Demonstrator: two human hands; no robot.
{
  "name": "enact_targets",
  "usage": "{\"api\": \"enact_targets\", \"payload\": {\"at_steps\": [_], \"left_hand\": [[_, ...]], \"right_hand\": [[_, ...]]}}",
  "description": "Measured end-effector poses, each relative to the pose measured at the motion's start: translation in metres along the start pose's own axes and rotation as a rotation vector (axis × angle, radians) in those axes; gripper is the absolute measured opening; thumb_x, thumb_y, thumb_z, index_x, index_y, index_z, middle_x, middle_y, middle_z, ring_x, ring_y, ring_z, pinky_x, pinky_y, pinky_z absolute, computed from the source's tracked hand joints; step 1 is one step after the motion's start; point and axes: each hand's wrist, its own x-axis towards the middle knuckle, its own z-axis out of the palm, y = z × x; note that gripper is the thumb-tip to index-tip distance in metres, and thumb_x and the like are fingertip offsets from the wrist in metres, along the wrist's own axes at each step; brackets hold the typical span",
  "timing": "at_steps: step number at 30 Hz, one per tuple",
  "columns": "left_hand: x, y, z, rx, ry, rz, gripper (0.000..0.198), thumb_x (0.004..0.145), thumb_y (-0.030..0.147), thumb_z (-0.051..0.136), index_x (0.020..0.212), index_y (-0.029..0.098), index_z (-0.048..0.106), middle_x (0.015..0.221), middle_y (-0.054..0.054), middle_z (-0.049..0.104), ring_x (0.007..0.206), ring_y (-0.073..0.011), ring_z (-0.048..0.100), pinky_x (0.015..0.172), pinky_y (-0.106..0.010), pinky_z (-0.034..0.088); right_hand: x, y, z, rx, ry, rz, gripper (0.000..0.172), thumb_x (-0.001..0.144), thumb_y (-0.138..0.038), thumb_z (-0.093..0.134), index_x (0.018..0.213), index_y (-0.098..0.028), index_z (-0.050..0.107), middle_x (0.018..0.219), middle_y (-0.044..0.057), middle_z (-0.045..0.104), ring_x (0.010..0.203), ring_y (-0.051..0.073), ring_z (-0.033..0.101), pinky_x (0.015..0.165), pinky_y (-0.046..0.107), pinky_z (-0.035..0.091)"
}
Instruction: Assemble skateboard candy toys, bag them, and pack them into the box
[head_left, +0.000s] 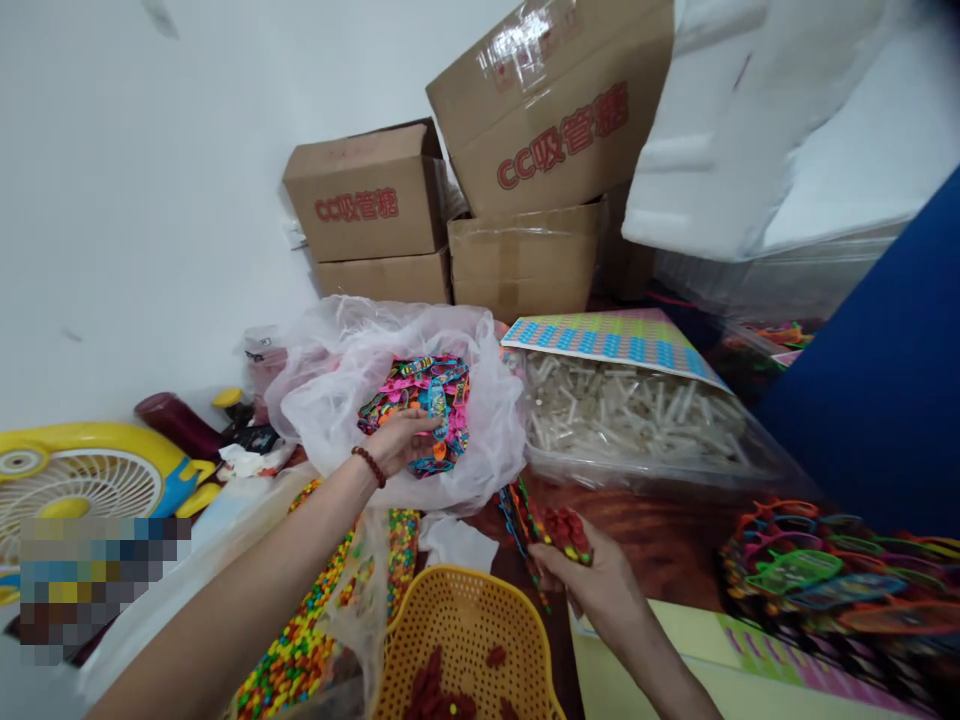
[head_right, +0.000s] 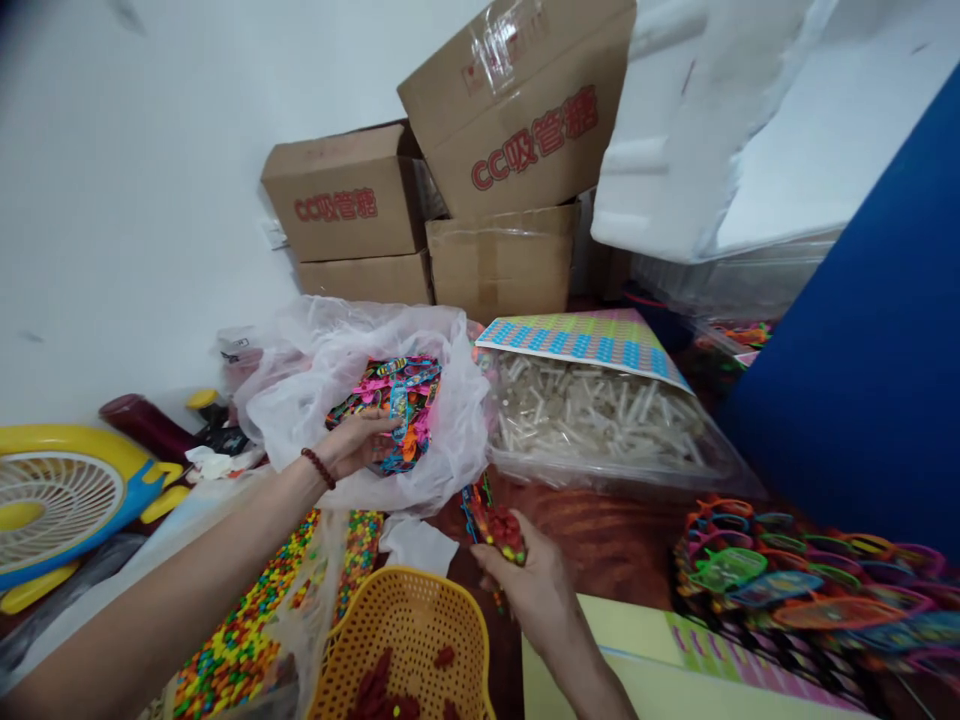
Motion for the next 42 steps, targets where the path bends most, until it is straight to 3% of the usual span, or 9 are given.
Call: {"api": "enact_targets", "payload": {"at_steps": [6,12,22,27,31,38,42], "left_hand": [[-0.058,-0.005,0.046,-0.327,-0.169,-0.089,0.006,0.078,0.012,0.063,0.073,0.014,0.060,0.069,-0.003,0.066,0.062,-0.0097,0.063,0.065,-0.021,0.052],[-0.082,-0.011,0.064,-0.405,-0.214,-0.051,0.005,0.077,0.013,0.065,0.074,0.012,0.062,0.070,-0.004,0.067,0.060,-0.0115,0.063,0.063,-0.024,0.053],[-0.090,-0.016,0.074,-0.401,-0.154,-0.017,0.019,0.068,0.016,0.074,0.071,0.015,0.055,0.068,0.000,0.065,0.059,-0.0099,0.061,0.059,-0.022,0.050],[-0.088,-0.025,0.078,-0.326,-0.091,0.165,0.036,0.058,0.027,0.081,0.068,0.017,0.047,0.062,0.005,0.059,0.055,-0.0087,0.057,0.056,-0.022,0.048],[-0.086,-0.030,0.078,-0.222,-0.066,0.318,0.036,0.061,0.032,0.079,0.065,0.017,0.046,0.056,0.007,0.052,0.051,-0.0067,0.051,0.052,-0.019,0.045],[-0.088,-0.043,0.082,-0.098,-0.150,0.298,0.032,0.068,0.036,0.073,0.070,0.017,0.047,0.064,0.004,0.058,0.054,-0.0079,0.055,0.053,-0.021,0.047],[-0.088,-0.044,0.087,0.023,-0.259,0.210,0.030,0.072,0.040,0.069,0.081,0.018,0.051,0.072,0.000,0.062,0.058,-0.0124,0.061,0.052,-0.024,0.050]], "right_hand": [[-0.007,-0.036,0.022,0.090,-0.057,-0.063,0.026,0.066,-0.039,0.070,0.071,-0.016,0.059,0.058,-0.001,0.063,0.039,0.009,0.050,0.041,0.021,0.038],[-0.010,-0.041,0.025,0.081,-0.067,-0.064,0.028,0.066,-0.040,0.071,0.067,-0.016,0.057,0.054,-0.001,0.061,0.034,0.008,0.047,0.034,0.019,0.034],[-0.014,-0.038,0.022,0.106,-0.060,0.011,0.026,0.066,-0.038,0.070,0.071,-0.015,0.059,0.049,-0.003,0.057,0.033,0.009,0.045,0.033,0.019,0.034],[-0.016,-0.039,0.023,0.114,-0.026,0.021,0.026,0.065,-0.038,0.071,0.068,-0.015,0.059,0.046,-0.003,0.055,0.032,0.008,0.044,0.033,0.020,0.033],[-0.016,-0.036,0.023,0.117,-0.013,0.023,0.028,0.064,-0.041,0.071,0.064,-0.016,0.057,0.044,-0.004,0.053,0.031,0.008,0.041,0.033,0.020,0.031],[-0.018,-0.020,0.019,0.117,-0.014,0.008,0.030,0.065,-0.041,0.070,0.060,-0.017,0.053,0.042,-0.005,0.049,0.034,0.008,0.041,0.035,0.020,0.029],[-0.021,-0.008,-0.004,0.047,-0.114,0.072,0.033,0.065,-0.046,0.069,0.061,-0.017,0.054,0.042,-0.004,0.050,0.033,0.006,0.035,0.035,0.020,0.024]]}}
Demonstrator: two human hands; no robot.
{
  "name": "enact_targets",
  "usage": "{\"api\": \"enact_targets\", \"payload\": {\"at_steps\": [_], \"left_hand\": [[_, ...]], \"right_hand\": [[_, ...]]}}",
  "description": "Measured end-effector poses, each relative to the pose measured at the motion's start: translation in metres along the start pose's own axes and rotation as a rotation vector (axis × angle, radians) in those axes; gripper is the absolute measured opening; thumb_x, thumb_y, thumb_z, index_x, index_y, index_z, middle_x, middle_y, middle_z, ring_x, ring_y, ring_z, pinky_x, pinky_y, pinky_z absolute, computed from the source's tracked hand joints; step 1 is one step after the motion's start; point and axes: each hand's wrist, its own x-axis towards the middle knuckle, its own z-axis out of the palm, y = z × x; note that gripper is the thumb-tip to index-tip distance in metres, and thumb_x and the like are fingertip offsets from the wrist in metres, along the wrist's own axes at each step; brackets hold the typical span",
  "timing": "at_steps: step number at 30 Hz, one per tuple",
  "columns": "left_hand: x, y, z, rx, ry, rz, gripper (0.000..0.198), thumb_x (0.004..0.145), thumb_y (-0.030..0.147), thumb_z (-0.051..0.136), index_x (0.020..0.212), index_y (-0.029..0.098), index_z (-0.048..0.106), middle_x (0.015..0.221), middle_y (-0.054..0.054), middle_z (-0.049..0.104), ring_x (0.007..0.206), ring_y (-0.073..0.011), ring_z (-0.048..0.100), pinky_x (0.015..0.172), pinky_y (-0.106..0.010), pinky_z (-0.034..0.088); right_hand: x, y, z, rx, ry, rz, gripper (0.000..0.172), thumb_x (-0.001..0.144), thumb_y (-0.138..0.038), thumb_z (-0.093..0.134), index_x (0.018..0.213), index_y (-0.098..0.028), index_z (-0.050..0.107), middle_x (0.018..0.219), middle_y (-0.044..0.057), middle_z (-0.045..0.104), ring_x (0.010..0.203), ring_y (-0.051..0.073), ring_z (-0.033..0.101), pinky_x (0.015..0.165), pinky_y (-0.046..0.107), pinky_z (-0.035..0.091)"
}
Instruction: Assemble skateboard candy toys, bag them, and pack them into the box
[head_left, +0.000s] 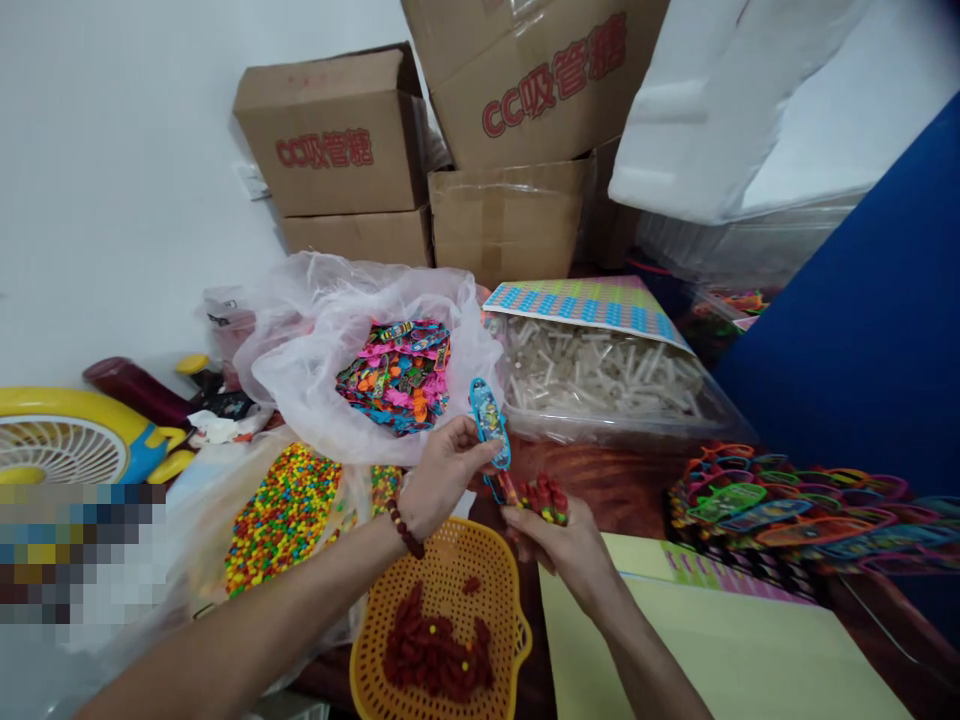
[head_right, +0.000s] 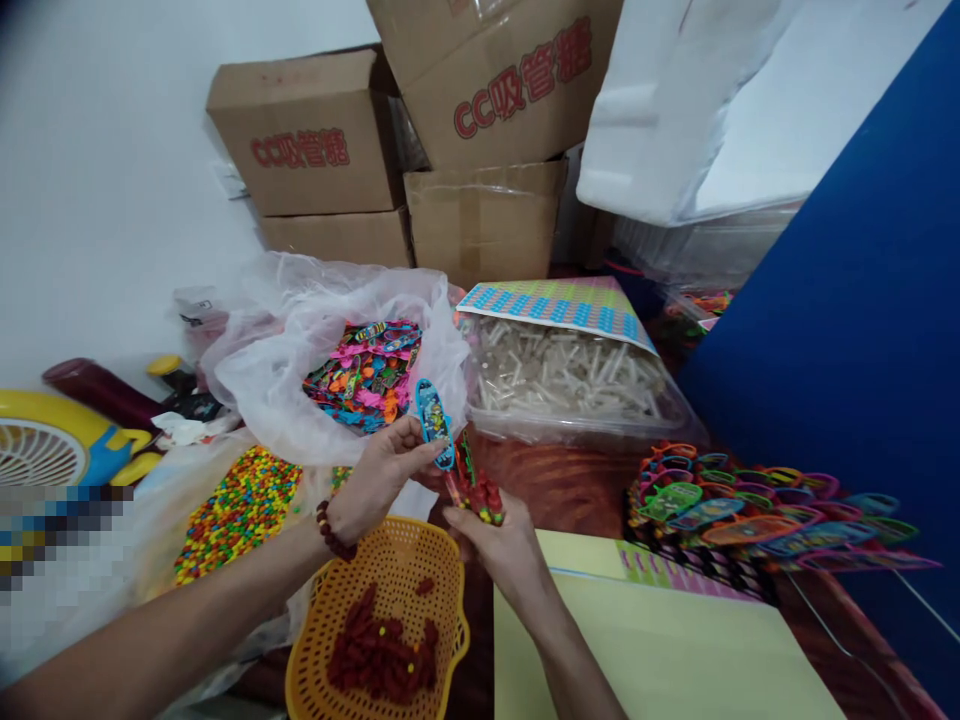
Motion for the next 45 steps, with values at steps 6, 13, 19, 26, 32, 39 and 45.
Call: {"api": "enact_targets", "payload": {"at_steps": [6,13,19,26,32,39,45], "left_hand": [[0.043,0.030,-0.059,0.176,0.234,0.040,0.022,0.085,0.037,0.053,0.092,0.016,0.050,0.094,-0.006,0.063,0.065,-0.0105,0.064,0.057,-0.022,0.052],[0.109,0.015,-0.133,0.769,0.415,-0.055,0.010,0.084,0.018,0.048,0.086,0.014,0.057,0.084,-0.006,0.067,0.074,-0.0157,0.067,0.060,-0.022,0.051],[0.137,-0.018,-0.129,1.157,0.267,-0.238,0.009,0.078,0.022,0.064,0.079,0.012,0.064,0.088,-0.007,0.068,0.092,-0.0211,0.063,0.085,-0.039,0.048],[0.141,-0.027,-0.124,1.271,0.163,-0.324,0.028,0.085,0.037,0.059,0.099,0.012,0.061,0.099,-0.008,0.064,0.091,-0.0188,0.061,0.083,-0.040,0.050],[0.104,0.017,-0.142,1.081,0.133,-0.156,0.022,0.087,0.029,0.049,0.093,0.013,0.063,0.083,-0.005,0.065,0.074,-0.0158,0.061,0.064,-0.025,0.047],[0.030,0.064,-0.103,0.662,-0.271,-0.031,0.026,0.079,0.038,0.058,0.093,0.019,0.069,0.069,-0.001,0.062,0.051,-0.0088,0.046,0.048,-0.020,0.036],[0.005,0.055,-0.060,0.411,-0.177,0.032,0.022,0.076,0.033,0.065,0.092,0.018,0.068,0.071,-0.002,0.063,0.055,-0.0094,0.051,0.048,-0.019,0.039]], "right_hand": [[-0.015,0.035,-0.058,-0.317,0.130,0.137,0.041,0.066,-0.052,0.065,0.050,-0.019,0.047,0.037,-0.003,0.044,0.032,0.006,0.029,0.037,0.022,0.020],[0.010,0.056,-0.043,-0.419,0.190,0.124,0.032,0.066,-0.052,0.059,0.064,-0.020,0.058,0.042,-0.004,0.048,0.039,0.013,0.043,0.042,0.024,0.032],[0.034,0.059,-0.031,-0.659,0.093,-0.010,0.029,0.072,-0.047,0.054,0.078,-0.022,0.068,0.071,0.003,0.070,0.067,0.021,0.064,0.060,0.026,0.043],[0.033,0.058,-0.037,-0.694,0.121,0.015,0.027,0.074,-0.045,0.049,0.076,-0.022,0.064,0.052,-0.002,0.060,0.044,0.017,0.056,0.051,0.026,0.038],[0.028,0.038,-0.035,-0.477,0.193,0.021,0.028,0.069,-0.048,0.057,0.067,-0.020,0.059,0.049,-0.002,0.058,0.045,0.016,0.056,0.046,0.023,0.037],[0.042,-0.022,0.003,0.039,0.130,-0.059,0.042,0.062,-0.052,0.072,0.080,-0.015,0.063,0.060,0.004,0.067,0.046,0.015,0.056,0.041,0.023,0.038],[0.035,-0.032,0.028,0.168,-0.001,-0.156,0.035,0.061,-0.046,0.075,0.072,-0.016,0.061,0.056,-0.001,0.063,0.035,0.008,0.043,0.034,0.021,0.035]]}}
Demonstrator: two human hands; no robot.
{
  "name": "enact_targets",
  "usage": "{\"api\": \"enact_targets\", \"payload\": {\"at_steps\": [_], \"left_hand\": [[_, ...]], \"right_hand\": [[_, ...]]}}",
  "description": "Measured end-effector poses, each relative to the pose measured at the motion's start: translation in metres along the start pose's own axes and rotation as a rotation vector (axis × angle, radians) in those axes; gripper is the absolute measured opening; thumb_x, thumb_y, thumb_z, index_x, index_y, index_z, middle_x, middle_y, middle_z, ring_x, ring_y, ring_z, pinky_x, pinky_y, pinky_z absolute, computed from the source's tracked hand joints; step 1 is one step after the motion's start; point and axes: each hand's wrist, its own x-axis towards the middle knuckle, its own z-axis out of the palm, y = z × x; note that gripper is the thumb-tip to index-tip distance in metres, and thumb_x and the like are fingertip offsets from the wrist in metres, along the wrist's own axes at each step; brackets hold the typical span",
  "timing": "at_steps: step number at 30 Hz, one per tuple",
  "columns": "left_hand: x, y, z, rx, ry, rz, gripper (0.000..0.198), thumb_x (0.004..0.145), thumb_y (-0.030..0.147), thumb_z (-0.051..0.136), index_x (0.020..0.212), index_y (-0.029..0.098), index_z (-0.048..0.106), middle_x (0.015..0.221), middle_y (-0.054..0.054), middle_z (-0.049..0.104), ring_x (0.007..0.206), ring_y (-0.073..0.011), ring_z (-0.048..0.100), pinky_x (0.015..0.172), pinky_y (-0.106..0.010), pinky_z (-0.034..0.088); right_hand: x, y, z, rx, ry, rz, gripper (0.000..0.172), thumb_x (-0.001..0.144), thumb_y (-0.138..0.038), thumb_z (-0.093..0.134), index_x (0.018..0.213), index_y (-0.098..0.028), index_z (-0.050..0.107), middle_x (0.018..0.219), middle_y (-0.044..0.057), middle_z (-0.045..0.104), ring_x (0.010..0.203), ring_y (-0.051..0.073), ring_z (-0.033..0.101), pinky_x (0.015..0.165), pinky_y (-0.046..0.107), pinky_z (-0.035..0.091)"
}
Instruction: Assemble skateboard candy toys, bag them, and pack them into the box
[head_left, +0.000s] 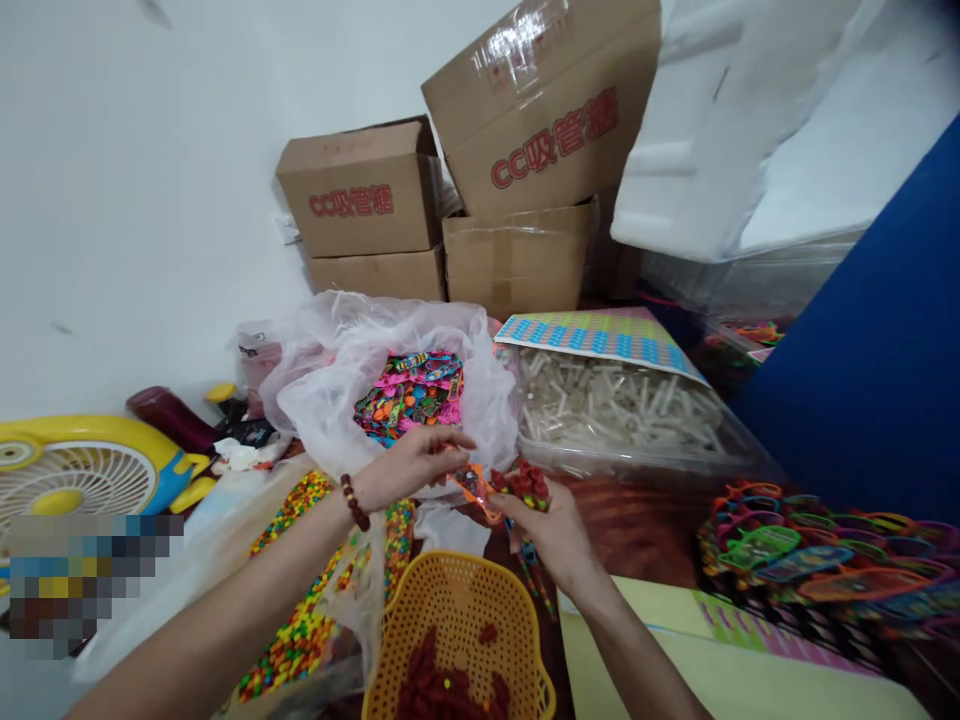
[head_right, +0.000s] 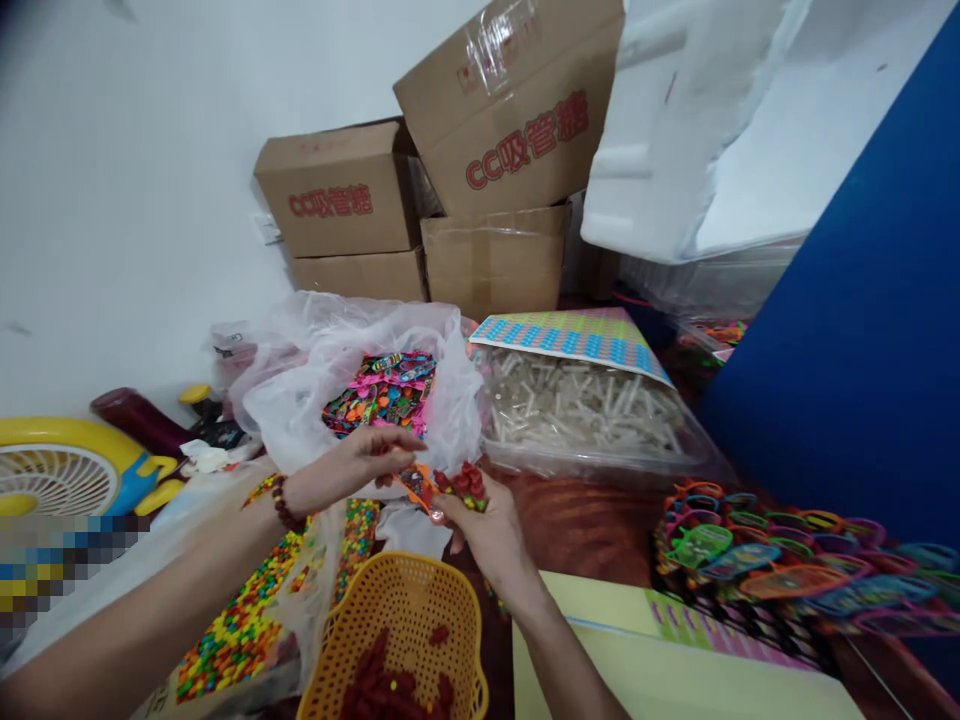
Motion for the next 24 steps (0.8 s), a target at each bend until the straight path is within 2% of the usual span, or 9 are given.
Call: {"api": "enact_targets", "payload": {"at_steps": [2,3,5,8,11,15,18,20,24], "left_hand": [[-0.004,-0.006,0.019,-0.280,0.203,-0.008,0.032,0.073,0.034,0.070,0.100,0.019,0.062,0.079,-0.002,0.064,0.063,-0.0111,0.057,0.053,-0.020,0.045],[-0.006,-0.009,0.029,-0.434,0.264,-0.032,0.036,0.071,0.035,0.073,0.101,0.020,0.060,0.084,-0.003,0.064,0.067,-0.0120,0.060,0.056,-0.022,0.047],[-0.012,-0.016,0.050,-0.672,0.269,-0.114,0.038,0.067,0.034,0.077,0.096,0.019,0.058,0.087,-0.003,0.065,0.069,-0.0129,0.062,0.061,-0.024,0.049],[-0.019,-0.024,0.070,-0.773,0.236,-0.153,0.030,0.065,0.032,0.078,0.081,0.015,0.060,0.076,-0.002,0.065,0.063,-0.0113,0.061,0.058,-0.022,0.046],[-0.017,-0.030,0.069,-0.854,0.281,-0.144,0.024,0.065,0.027,0.078,0.075,0.014,0.060,0.071,-0.001,0.065,0.061,-0.0102,0.060,0.059,-0.022,0.047],[-0.011,-0.030,0.056,-1.028,0.269,-0.238,0.016,0.069,0.017,0.074,0.076,0.014,0.060,0.074,-0.002,0.066,0.065,-0.0111,0.062,0.062,-0.023,0.049],[-0.010,-0.026,0.053,-1.088,0.263,-0.288,0.011,0.074,0.014,0.069,0.079,0.015,0.060,0.073,-0.002,0.065,0.064,-0.0111,0.062,0.061,-0.022,0.050],[-0.010,-0.025,0.055,-1.100,0.250,-0.281,0.010,0.075,0.013,0.068,0.081,0.014,0.060,0.073,-0.002,0.065,0.063,-0.0108,0.062,0.060,-0.022,0.051],[-0.011,-0.024,0.060,-1.048,0.207,-0.219,0.013,0.072,0.015,0.071,0.079,0.014,0.060,0.071,-0.001,0.063,0.060,-0.0096,0.060,0.058,-0.021,0.050]], "right_hand": [[-0.004,0.004,0.004,0.064,0.065,-0.007,0.034,0.061,-0.044,0.076,0.073,-0.016,0.061,0.059,-0.001,0.063,0.036,0.008,0.044,0.034,0.021,0.036],[-0.005,0.005,0.006,0.098,0.107,-0.010,0.034,0.062,-0.043,0.076,0.075,-0.015,0.061,0.060,-0.001,0.063,0.037,0.008,0.045,0.035,0.021,0.036],[-0.006,0.007,0.009,0.138,0.171,-0.019,0.034,0.062,-0.043,0.076,0.076,-0.015,0.062,0.061,-0.001,0.063,0.038,0.008,0.045,0.035,0.021,0.037],[-0.007,0.008,0.010,0.118,0.192,-0.041,0.035,0.062,-0.043,0.077,0.074,-0.014,0.062,0.059,-0.001,0.061,0.039,0.009,0.047,0.035,0.020,0.038],[-0.011,0.008,0.005,0.062,0.172,-0.047,0.038,0.063,-0.046,0.075,0.079,-0.014,0.063,0.060,0.000,0.062,0.042,0.010,0.049,0.034,0.019,0.038],[-0.019,0.008,-0.007,-0.081,0.088,-0.013,0.039,0.068,-0.045,0.072,0.091,-0.015,0.063,0.059,-0.001,0.062,0.045,0.012,0.055,0.036,0.018,0.039],[-0.025,0.008,-0.010,-0.198,0.029,-0.057,0.032,0.072,-0.043,0.069,0.087,-0.015,0.064,0.067,0.002,0.067,0.056,0.015,0.062,0.052,0.024,0.050],[-0.029,0.008,-0.008,-0.274,0.034,-0.070,0.029,0.074,-0.043,0.066,0.082,-0.015,0.065,0.066,0.003,0.067,0.061,0.016,0.064,0.059,0.026,0.052],[-0.030,0.008,-0.004,-0.290,0.024,-0.036,0.029,0.074,-0.043,0.064,0.084,-0.015,0.065,0.064,0.002,0.066,0.054,0.015,0.061,0.051,0.024,0.050]]}}
